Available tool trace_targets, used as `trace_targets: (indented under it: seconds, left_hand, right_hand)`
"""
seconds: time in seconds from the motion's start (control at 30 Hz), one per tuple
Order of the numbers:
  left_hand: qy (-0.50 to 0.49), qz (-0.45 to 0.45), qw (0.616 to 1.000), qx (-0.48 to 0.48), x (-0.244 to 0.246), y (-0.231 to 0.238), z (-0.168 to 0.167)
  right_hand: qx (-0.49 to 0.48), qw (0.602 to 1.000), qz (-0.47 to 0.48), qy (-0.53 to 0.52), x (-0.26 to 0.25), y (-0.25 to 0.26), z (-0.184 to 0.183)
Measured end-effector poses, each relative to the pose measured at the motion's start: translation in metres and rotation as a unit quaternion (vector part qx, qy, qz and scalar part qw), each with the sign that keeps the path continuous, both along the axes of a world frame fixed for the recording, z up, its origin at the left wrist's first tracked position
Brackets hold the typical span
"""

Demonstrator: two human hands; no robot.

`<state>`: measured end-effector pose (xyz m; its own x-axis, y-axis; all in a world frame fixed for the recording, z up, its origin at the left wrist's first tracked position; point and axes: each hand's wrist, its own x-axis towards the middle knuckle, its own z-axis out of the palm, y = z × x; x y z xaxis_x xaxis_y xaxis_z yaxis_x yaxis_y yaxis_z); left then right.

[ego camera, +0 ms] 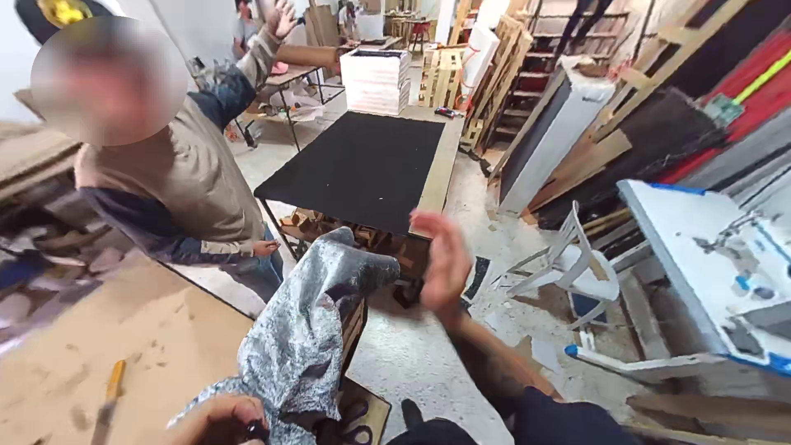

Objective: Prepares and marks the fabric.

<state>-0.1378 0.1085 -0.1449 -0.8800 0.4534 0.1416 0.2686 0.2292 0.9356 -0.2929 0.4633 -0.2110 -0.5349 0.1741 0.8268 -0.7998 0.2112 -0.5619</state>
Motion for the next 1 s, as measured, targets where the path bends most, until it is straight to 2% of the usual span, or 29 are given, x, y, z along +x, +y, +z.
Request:
trace_targets:
  seconds: [0.07, 0.17, 0.2, 0.23, 0.27, 0.33, 0.37, 0.43, 0.5, 0.57, 0.6, 0.67, 0.7, 0.73, 0.77, 0.8, 0.9, 1.0]
  left_hand:
    - [-0.020, 0.007, 0.999, -0.029, 0.001, -0.002, 0.001]
    - [-0.009, 0.025, 0.996, -0.085, -0.001, -0.003, 0.006]
    - [-0.001, 0.031, 0.995, -0.096, -0.001, -0.004, 0.006]
    - [0.006, 0.035, 0.994, -0.102, -0.001, -0.004, 0.005]
    - [0.012, 0.037, 0.994, -0.103, -0.001, -0.005, 0.004]
    - [0.024, 0.039, 0.994, -0.101, -0.002, -0.006, -0.002]
    - [0.027, 0.041, 0.994, -0.097, -0.002, -0.006, -0.005]
    - [0.037, 0.041, 0.995, -0.087, -0.005, -0.008, -0.008]
    - [0.032, 0.040, 0.996, -0.076, -0.005, -0.009, -0.010]
    - [0.018, 0.038, 0.997, -0.072, -0.003, -0.010, -0.007]
    - [0.012, 0.035, 0.997, -0.072, -0.003, -0.009, -0.004]
    - [-0.002, 0.026, 0.996, -0.081, -0.001, -0.005, 0.002]
    - [-0.001, 0.024, 0.996, -0.091, -0.001, -0.004, 0.005]
    - [0.007, 0.020, 0.994, -0.103, -0.001, -0.003, 0.008]
    - [0.020, 0.018, 0.993, -0.117, -0.001, -0.002, 0.010]
    - [0.038, 0.013, 0.991, -0.129, 0.001, -0.003, 0.011]
    - [0.107, -0.005, 0.983, -0.147, 0.011, -0.001, 0.010]
    - [0.167, -0.033, 0.973, -0.155, 0.014, 0.005, 0.010]
  right_hand:
    - [-0.071, 0.984, -0.001, -0.165, -0.042, 0.029, -0.009]
    - [-0.139, 0.887, 0.038, -0.438, -0.079, 0.024, -0.033]
    - [-0.143, 0.852, 0.064, -0.500, -0.094, 0.023, -0.039]
    - [-0.125, 0.838, 0.084, -0.525, -0.114, 0.028, -0.035]
    - [-0.074, 0.854, 0.086, -0.507, -0.138, 0.039, -0.024]
    - [0.052, 0.920, 0.022, -0.387, -0.191, 0.080, 0.019]
    - [0.065, 0.946, -0.018, -0.316, -0.220, 0.101, 0.046]
    - [-0.020, 0.970, -0.051, -0.237, -0.270, 0.132, 0.101]
    - [-0.094, 0.947, -0.053, -0.304, -0.269, 0.124, 0.130]
    - [-0.058, 0.911, 0.040, -0.407, -0.225, 0.080, 0.141]
    - [-0.005, 0.904, 0.101, -0.415, -0.200, 0.047, 0.149]
    - [0.172, 0.918, 0.167, -0.316, -0.140, -0.032, 0.160]
    - [0.288, 0.921, 0.168, -0.202, -0.110, -0.072, 0.163]
    - [0.390, 0.903, 0.166, -0.070, -0.081, -0.111, 0.166]
    - [0.450, 0.875, 0.177, 0.024, -0.054, -0.151, 0.164]
    - [0.499, 0.842, 0.190, 0.078, -0.029, -0.189, 0.158]
    - [0.610, 0.747, 0.234, 0.120, 0.021, -0.283, 0.122]
    - [0.640, 0.701, 0.294, 0.111, 0.021, -0.332, 0.081]
